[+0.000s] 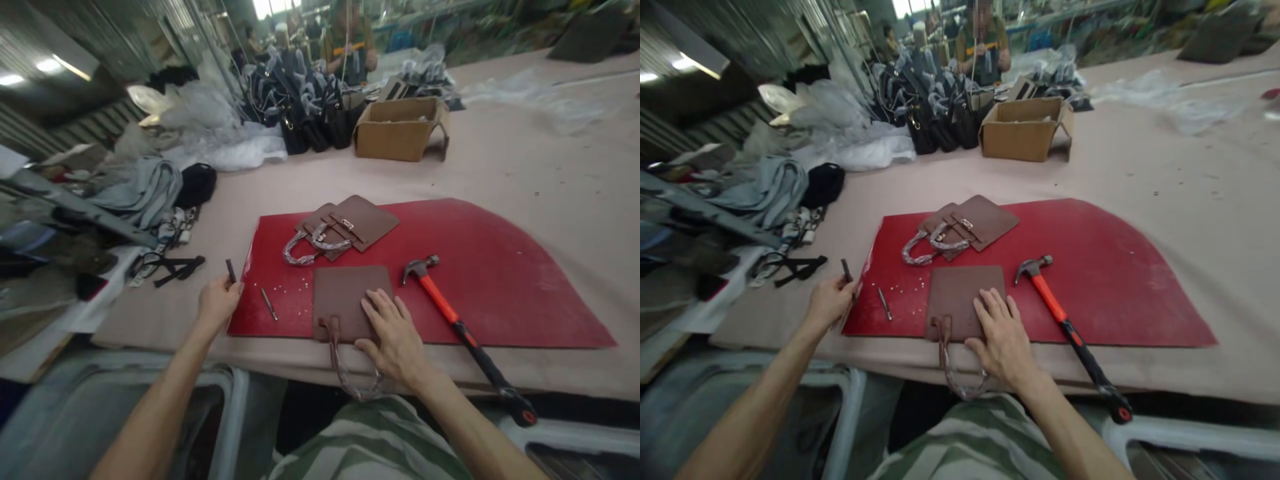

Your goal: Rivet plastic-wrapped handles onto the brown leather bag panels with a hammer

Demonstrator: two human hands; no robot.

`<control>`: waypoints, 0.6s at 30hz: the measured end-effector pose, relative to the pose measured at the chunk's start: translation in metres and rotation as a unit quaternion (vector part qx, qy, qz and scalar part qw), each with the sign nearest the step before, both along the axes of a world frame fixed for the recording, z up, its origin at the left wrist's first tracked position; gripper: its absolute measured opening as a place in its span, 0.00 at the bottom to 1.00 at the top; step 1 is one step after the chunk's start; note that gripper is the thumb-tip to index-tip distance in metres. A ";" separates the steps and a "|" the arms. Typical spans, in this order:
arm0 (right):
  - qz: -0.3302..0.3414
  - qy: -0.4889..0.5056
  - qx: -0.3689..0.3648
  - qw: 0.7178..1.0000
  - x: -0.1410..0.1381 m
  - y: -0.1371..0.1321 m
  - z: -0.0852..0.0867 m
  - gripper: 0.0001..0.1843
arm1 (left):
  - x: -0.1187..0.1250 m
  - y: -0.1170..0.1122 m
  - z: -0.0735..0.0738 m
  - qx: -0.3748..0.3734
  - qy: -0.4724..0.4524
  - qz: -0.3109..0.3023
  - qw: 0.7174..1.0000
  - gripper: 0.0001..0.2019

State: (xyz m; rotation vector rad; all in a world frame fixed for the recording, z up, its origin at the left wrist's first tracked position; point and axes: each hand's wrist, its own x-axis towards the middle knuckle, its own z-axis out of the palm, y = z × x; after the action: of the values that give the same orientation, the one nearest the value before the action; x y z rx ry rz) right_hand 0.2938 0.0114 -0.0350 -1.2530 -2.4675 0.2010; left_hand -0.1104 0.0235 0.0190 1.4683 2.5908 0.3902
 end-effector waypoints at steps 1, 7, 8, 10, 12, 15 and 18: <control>0.002 0.001 0.014 1.000 0.000 0.000 -0.001 0.36 | -0.011 -0.002 0.000 -0.038 0.024 0.006 0.999 0.15; 0.016 0.016 0.085 0.996 0.002 0.009 -0.015 0.32 | -0.046 -0.003 0.001 -0.112 0.072 0.047 0.990 0.14; 0.019 0.019 0.093 0.995 0.002 0.011 -0.017 0.32 | -0.049 -0.002 0.001 -0.115 0.078 0.055 0.989 0.14; 0.025 0.022 0.101 0.994 0.001 0.014 -0.021 0.33 | -0.053 -0.004 0.001 -0.119 0.089 0.065 0.987 0.15; 0.027 0.019 0.101 0.994 0.001 0.014 -0.021 0.33 | -0.051 -0.007 0.001 -0.121 0.095 0.065 0.986 0.15; 0.018 0.006 0.078 0.997 0.001 0.010 -0.015 0.33 | -0.041 -0.011 -0.001 -0.121 0.091 0.048 0.987 0.17; 0.004 -0.011 0.041 0.999 0.001 0.004 -0.006 0.35 | -0.031 -0.010 -0.006 -0.147 0.082 0.026 0.985 0.19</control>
State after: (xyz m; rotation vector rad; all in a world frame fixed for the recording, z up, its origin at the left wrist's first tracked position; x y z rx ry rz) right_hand 0.2943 0.0151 -0.0407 -1.2167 -2.4735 0.0892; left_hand -0.1411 0.0135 0.0132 1.3838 2.6709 -0.1130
